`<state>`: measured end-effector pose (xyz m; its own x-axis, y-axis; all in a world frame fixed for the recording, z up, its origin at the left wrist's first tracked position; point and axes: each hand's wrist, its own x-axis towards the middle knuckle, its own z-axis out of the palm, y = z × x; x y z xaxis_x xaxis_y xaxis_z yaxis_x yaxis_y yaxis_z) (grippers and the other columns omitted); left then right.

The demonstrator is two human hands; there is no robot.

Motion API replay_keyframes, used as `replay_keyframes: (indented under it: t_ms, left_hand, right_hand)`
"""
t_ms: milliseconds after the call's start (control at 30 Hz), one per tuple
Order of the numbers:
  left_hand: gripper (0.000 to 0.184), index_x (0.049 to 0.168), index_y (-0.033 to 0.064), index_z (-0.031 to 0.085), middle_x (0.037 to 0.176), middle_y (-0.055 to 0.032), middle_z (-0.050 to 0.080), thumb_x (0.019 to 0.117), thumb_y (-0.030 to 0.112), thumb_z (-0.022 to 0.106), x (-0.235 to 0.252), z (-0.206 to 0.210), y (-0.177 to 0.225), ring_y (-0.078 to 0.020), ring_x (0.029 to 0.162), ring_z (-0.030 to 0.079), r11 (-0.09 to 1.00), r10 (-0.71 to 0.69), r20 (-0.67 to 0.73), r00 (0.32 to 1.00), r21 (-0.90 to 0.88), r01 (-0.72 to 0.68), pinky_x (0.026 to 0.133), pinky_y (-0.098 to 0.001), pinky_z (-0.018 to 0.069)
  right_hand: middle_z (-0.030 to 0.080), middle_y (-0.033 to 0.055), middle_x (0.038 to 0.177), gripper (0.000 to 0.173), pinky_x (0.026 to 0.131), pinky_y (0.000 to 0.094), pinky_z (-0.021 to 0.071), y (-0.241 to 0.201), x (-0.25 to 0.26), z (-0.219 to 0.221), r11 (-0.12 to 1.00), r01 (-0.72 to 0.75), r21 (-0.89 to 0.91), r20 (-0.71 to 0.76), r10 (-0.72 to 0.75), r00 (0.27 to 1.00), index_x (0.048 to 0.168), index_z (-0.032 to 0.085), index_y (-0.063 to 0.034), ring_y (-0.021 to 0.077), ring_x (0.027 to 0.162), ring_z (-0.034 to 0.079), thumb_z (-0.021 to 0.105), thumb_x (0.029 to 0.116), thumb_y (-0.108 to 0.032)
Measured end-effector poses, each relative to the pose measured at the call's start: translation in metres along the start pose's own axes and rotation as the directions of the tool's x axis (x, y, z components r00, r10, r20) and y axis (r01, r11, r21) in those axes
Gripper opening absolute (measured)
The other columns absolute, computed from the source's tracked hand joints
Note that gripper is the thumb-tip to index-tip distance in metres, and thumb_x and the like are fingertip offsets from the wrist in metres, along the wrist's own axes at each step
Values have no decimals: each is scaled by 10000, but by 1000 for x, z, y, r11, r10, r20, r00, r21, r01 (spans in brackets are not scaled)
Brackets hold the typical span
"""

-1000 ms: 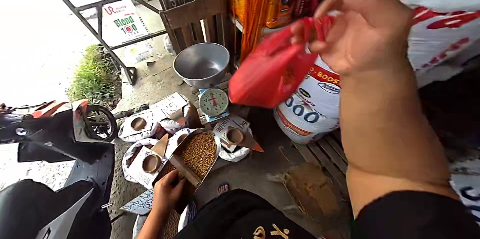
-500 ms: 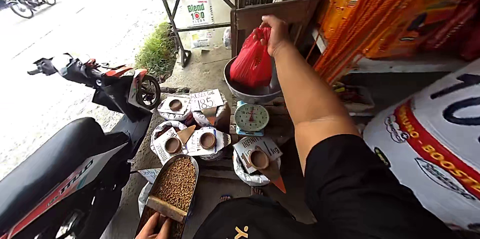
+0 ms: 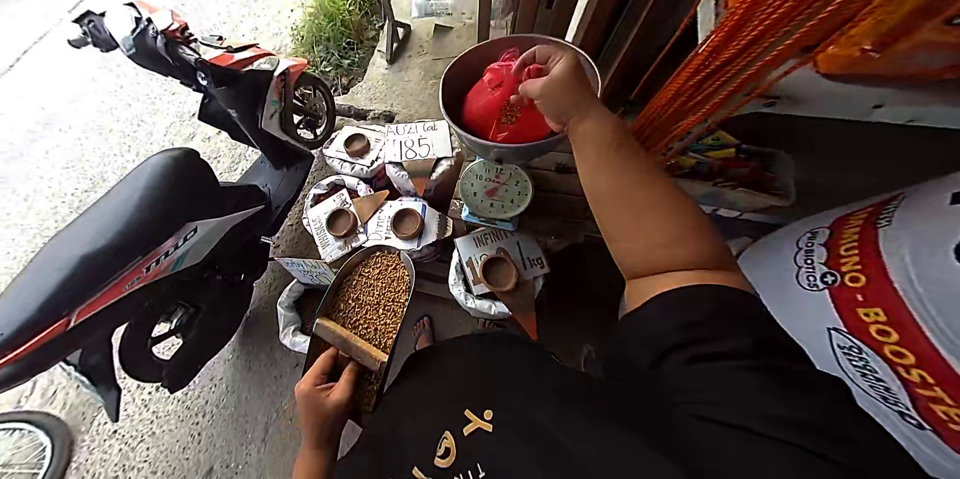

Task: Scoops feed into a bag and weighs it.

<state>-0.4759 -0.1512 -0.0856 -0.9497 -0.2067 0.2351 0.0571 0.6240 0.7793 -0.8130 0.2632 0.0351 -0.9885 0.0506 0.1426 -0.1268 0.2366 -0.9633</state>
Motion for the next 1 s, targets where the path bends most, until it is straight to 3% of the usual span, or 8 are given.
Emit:
replay_keyframes:
  t_ms: [167, 333, 467, 633, 767, 833, 900, 1000]
  left_hand:
    - [197, 874, 20, 732, 730, 53, 706, 833, 213, 726, 0, 14, 13, 85, 653, 632, 997, 64, 7, 998, -40, -64, 635, -117, 543]
    - [196, 892, 14, 733, 757, 46, 713, 858, 207, 737, 1, 23, 22, 70, 675, 644, 993, 91, 12, 996, -73, -90, 662, -130, 559]
    - [194, 894, 14, 728, 745, 57, 706, 854, 203, 740, 4, 28, 28, 75, 663, 636, 992, 98, 9, 995, -77, -97, 651, -124, 554]
    - [202, 911, 10, 732, 756, 53, 716, 849, 203, 742, 10, 31, 36, 68, 674, 649, 991, 109, 8, 994, -83, -108, 658, -129, 561]
    - [194, 931, 2, 741, 790, 38, 740, 838, 172, 737, 13, 32, 44, 60, 701, 674, 990, 107, -3, 994, -89, -106, 684, -134, 578]
    - [198, 932, 4, 742, 788, 40, 742, 840, 179, 734, 17, 33, 48, 60, 703, 677, 990, 111, -5, 994, -87, -111, 683, -134, 580]
    - [193, 921, 15, 743, 776, 46, 737, 835, 187, 729, 25, 33, 51, 61, 693, 673, 990, 116, -4, 993, -81, -116, 671, -132, 577]
    - [194, 913, 26, 743, 771, 51, 733, 831, 202, 739, 40, 34, 61, 62, 688, 668, 991, 118, 26, 993, -70, -116, 665, -134, 572]
  right_hand:
    - [674, 166, 1173, 312, 783, 404, 623, -11, -23, -17, 986, -129, -106, -30, 127, 992, 1118, 606, 14, 223, 897, 727, 581, 826, 121]
    - [726, 83, 958, 224, 747, 295, 604, -5, -37, -36, 996, -84, -21, -63, 82, 995, 1016, 586, 8, 116, 796, 715, 521, 840, 130]
    - [711, 89, 943, 248, 830, 415, 581, 9, -35, -46, 958, -105, -267, -74, 88, 993, 1034, 643, -12, 186, 866, 702, 551, 823, 78]
    - [679, 238, 1156, 303, 943, 604, 495, -3, -39, -45, 788, -177, -589, -107, 141, 984, 1177, 676, -18, 396, 1119, 646, 588, 888, 13]
    - [397, 350, 1486, 336, 1039, 695, 374, -10, -39, -25, 514, -207, -832, -239, 5, 971, 1185, 694, 42, 522, 1369, 399, 586, 868, 52]
    - [420, 318, 1511, 232, 1067, 715, 313, -12, -34, -5, 447, -108, -888, -166, -93, 982, 1070, 696, 101, 507, 1398, 384, 561, 882, 106]
    - [565, 345, 1326, 177, 1043, 742, 317, -10, -21, 22, 461, 73, -885, 57, -48, 997, 998, 708, 130, 532, 1312, 460, 594, 871, 82]
    - [599, 222, 1395, 385, 1066, 733, 339, 6, 23, 65, 475, 346, -809, 444, 109, 889, 1313, 660, -26, 483, 1381, 441, 611, 931, -11]
